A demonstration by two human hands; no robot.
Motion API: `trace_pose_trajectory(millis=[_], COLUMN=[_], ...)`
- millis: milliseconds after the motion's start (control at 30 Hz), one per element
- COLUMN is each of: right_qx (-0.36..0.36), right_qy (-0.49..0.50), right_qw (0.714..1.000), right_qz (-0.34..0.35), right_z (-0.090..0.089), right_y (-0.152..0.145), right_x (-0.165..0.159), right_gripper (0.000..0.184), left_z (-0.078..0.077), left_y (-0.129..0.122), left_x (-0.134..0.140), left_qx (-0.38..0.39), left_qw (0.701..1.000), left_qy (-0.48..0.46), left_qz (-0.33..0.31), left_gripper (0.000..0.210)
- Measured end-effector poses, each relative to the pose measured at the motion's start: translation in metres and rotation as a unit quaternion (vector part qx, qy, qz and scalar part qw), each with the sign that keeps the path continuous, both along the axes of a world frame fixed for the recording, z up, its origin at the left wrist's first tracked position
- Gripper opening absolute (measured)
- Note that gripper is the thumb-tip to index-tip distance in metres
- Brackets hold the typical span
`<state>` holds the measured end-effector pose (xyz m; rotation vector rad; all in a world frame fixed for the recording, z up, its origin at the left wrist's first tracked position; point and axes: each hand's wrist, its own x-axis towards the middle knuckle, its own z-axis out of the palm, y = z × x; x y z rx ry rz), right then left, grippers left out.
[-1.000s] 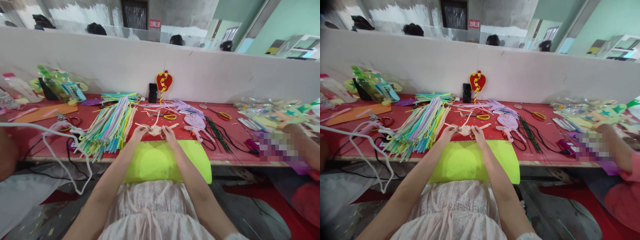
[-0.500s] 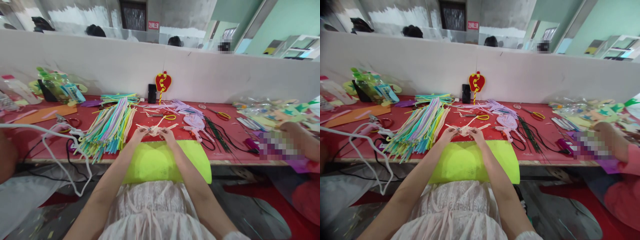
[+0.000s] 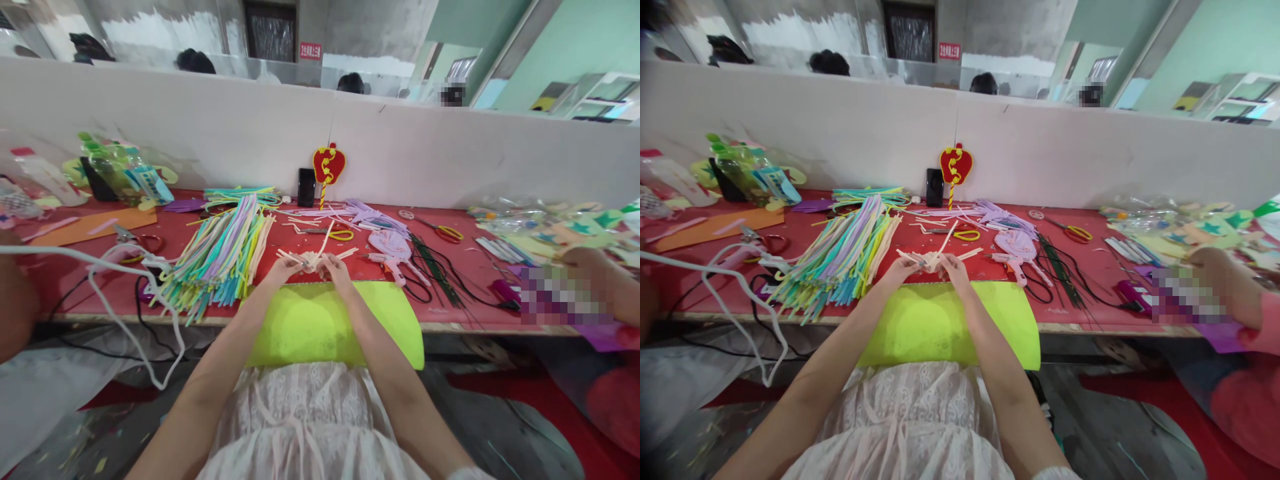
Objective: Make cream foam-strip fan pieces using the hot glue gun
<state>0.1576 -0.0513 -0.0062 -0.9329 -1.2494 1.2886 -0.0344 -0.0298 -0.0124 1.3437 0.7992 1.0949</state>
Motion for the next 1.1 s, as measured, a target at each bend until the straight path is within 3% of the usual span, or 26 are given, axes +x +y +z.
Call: trace_pose_trajectory(millis=[133,233,333,433,500,700,967,1100], right_qx=[0.006,0.010,0.012,0.005,-0.003,-0.027,-0.036,-0.030], right_qy=[-0.028,-0.017,0.013,0.046,0.068,0.066,-0.035,-0.072], right_qw=[1.000,0.999,0.995,0.987,0.984,0.986,0.990,0.983], right_qz=[-0.006,-0.041,-0.102,-0.153,-0.167,-0.148,-0.134,-0.166], right_z=[-0.002,-0.006,-0.010,-0.016,-0.019,-0.019,-0.008,-0.012], right_y=[0.001,0.004,0.009,0.014,0.017,0.017,0.009,0.008], right_x=[-0.001,0.001,0.003,0.007,0.009,0.009,0.001,0.001], right_gripper=[0.038,0.038,0.039,0.041,0.043,0.044,0.040,0.037], left_z=[0.000,0.002,0.001,-0.003,-0.008,-0.014,-0.013,-0.015], left_y=[-0.003,-0.004,-0.001,0.002,0.004,0.001,0.001,0.002], left_x=[0.003,0.003,-0.003,-0.010,-0.012,-0.006,-0.004,-0.004], left_qx=[0.020,0.050,0.112,0.181,0.184,0.146,0.120,0.121], left_qw=[0.998,0.996,0.982,0.924,0.886,0.817,0.814,0.818], left_qy=[0.041,0.064,0.119,0.206,0.278,0.471,0.467,0.430], left_qz=[-0.053,-0.033,0.093,0.266,0.322,0.300,0.324,0.362], left_gripper=[0.040,0.037,0.032,0.027,0.030,0.051,0.079,0.054])
